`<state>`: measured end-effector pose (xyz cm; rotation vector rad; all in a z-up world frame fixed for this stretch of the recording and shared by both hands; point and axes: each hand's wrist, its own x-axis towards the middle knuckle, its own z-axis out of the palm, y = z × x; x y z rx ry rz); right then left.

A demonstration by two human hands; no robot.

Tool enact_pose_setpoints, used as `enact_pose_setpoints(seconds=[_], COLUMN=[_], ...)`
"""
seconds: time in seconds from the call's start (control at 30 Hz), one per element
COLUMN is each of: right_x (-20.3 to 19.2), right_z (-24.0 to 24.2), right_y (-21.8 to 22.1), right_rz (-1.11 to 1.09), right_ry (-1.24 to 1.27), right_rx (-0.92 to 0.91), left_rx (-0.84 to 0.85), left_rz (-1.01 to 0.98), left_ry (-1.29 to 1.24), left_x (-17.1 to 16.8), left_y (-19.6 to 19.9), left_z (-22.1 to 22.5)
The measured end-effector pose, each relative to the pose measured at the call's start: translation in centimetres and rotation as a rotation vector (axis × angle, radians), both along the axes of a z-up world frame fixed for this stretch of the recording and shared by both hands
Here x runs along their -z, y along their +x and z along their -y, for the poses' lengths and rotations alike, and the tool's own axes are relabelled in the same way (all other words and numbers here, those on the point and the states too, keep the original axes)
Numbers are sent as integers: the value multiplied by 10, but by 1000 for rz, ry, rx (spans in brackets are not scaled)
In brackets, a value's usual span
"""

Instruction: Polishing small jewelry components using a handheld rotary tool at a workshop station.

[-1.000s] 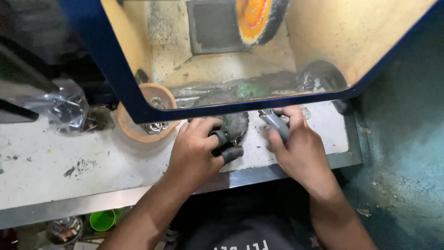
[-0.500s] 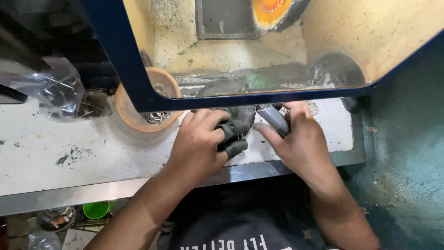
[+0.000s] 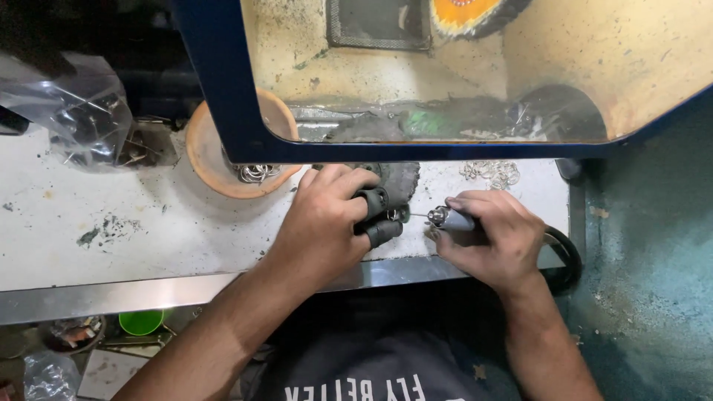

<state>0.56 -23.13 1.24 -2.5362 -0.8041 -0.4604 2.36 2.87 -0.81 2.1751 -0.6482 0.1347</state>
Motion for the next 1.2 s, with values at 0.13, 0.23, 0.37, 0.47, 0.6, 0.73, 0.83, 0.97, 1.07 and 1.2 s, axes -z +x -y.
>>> enact_pose_setpoints(seconds=[0.13,0.23,0.37,0.47,0.6,0.73,0.83,0.97,1.07,1.2], right_x=[4,3,6,5,8,8,8,7,7,8], right_z=[-1,-4,0,-1,3,3,1,1,-1,1], right_y=[3,5,8,10,11,12,12,12,13,13], right_rz=[-72,-97,-121,-124,-122,-138,-118,-147,-141,-153], right_ry=[-21,-106,-123,-110,-77,-44,-47,-31,-30,-49], right_rx=[3,58,51,32,-1,-1,9,-4,-1,4], left_rx=[-12,-12,-18,-10,-3,5,7,1,6,14], left_rz=[15,45,65,82,106,92,104,100,98,85], left_ry=[-3,-3,27,54,41,48,45,38,33,43], left_x=[3,2,3,0,1,2,2,3,1,2], left_y=[-1,-1,-1,0,0,1,2,2,3,3], left_z=[1,2,3,3,3,2,2,2,1,1])
